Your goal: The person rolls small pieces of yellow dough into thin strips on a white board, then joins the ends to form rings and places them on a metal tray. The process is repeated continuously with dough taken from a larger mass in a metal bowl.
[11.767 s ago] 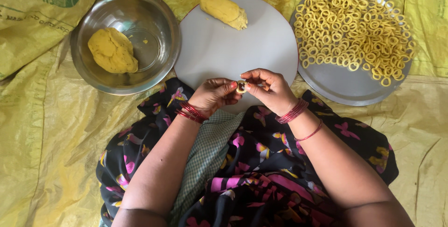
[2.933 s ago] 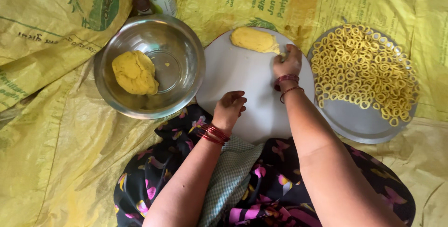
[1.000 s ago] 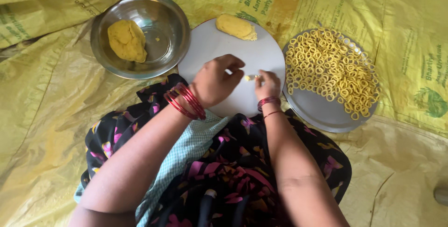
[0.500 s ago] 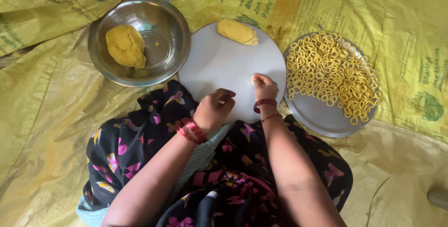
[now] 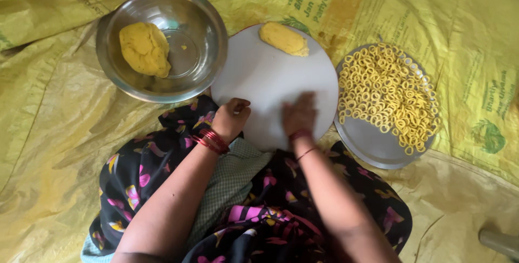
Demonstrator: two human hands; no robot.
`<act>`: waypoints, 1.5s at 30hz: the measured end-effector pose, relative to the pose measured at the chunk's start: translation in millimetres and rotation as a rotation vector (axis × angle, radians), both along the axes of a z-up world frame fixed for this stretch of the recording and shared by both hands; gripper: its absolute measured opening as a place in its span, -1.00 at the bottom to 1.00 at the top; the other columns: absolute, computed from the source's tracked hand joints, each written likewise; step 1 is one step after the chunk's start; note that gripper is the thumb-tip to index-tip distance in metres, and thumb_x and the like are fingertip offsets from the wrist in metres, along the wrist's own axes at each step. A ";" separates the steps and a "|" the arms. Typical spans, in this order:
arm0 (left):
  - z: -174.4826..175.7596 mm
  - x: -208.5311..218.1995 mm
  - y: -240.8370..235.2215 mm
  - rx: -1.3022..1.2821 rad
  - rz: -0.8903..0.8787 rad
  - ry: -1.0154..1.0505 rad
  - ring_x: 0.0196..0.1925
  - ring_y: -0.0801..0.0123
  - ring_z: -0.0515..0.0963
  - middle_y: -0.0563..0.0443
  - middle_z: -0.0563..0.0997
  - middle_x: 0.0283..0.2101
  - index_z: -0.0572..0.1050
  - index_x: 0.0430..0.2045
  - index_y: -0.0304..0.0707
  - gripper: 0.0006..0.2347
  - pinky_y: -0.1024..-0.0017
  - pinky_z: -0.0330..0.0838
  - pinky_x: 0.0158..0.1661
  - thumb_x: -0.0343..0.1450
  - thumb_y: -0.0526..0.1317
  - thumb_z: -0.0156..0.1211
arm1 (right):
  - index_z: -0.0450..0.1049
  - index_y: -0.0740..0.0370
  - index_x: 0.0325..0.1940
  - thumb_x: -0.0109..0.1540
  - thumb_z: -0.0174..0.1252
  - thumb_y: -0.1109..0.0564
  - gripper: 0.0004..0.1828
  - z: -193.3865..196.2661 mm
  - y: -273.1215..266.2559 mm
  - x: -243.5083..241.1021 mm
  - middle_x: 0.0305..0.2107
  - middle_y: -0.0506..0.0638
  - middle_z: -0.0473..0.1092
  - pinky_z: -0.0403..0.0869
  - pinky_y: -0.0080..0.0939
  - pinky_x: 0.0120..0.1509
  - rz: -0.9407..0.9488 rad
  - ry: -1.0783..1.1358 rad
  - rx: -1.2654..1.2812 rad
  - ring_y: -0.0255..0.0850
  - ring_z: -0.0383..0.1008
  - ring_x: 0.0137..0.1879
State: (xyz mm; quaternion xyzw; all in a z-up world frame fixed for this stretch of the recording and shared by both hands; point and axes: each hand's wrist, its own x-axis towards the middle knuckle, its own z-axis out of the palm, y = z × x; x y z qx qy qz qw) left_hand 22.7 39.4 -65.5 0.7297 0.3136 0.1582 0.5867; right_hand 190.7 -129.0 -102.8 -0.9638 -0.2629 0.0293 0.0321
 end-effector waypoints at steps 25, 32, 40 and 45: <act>-37.6 13.8 -5.2 0.015 -0.018 0.106 -0.11 0.14 0.71 -0.13 0.71 -0.20 0.63 -0.16 -0.23 -0.71 0.31 0.54 -0.05 0.32 -0.10 0.23 | -0.30 0.48 0.57 0.38 -0.28 -0.33 -0.03 16.7 27.0 -33.2 0.52 0.38 -0.34 -0.24 0.29 0.60 0.048 0.153 -0.119 0.21 -0.41 0.64; -38.7 11.7 -3.2 0.065 0.018 0.129 -0.10 0.13 0.71 -0.15 0.71 -0.20 0.64 -0.17 -0.23 -0.73 0.31 0.54 -0.05 0.34 -0.12 0.22 | -0.29 0.40 0.59 0.40 -0.33 -0.32 -0.08 12.8 39.9 -53.3 0.55 0.27 -0.34 -0.23 0.33 0.60 0.107 0.225 -0.152 0.13 -0.40 0.66; -24.4 11.3 -0.8 0.031 0.019 0.121 -0.11 0.15 0.70 -0.13 0.72 -0.19 0.63 -0.17 -0.23 -0.73 0.32 0.53 -0.05 0.35 -0.12 0.22 | -0.25 0.37 0.59 0.41 -0.33 -0.23 -0.17 7.2 -0.2 14.0 0.55 0.28 -0.37 -0.25 0.45 0.56 -0.022 0.066 -0.166 0.15 -0.46 0.66; -24.7 15.0 -3.3 0.026 0.046 0.060 -0.11 0.17 0.72 -0.14 0.72 -0.19 0.63 -0.16 -0.25 -0.73 0.35 0.55 -0.04 0.34 -0.14 0.22 | -0.24 0.41 0.58 0.41 -0.32 -0.24 -0.16 -17.1 29.3 -58.3 0.53 0.33 -0.36 -0.22 0.41 0.58 0.351 0.112 -0.040 0.20 -0.44 0.65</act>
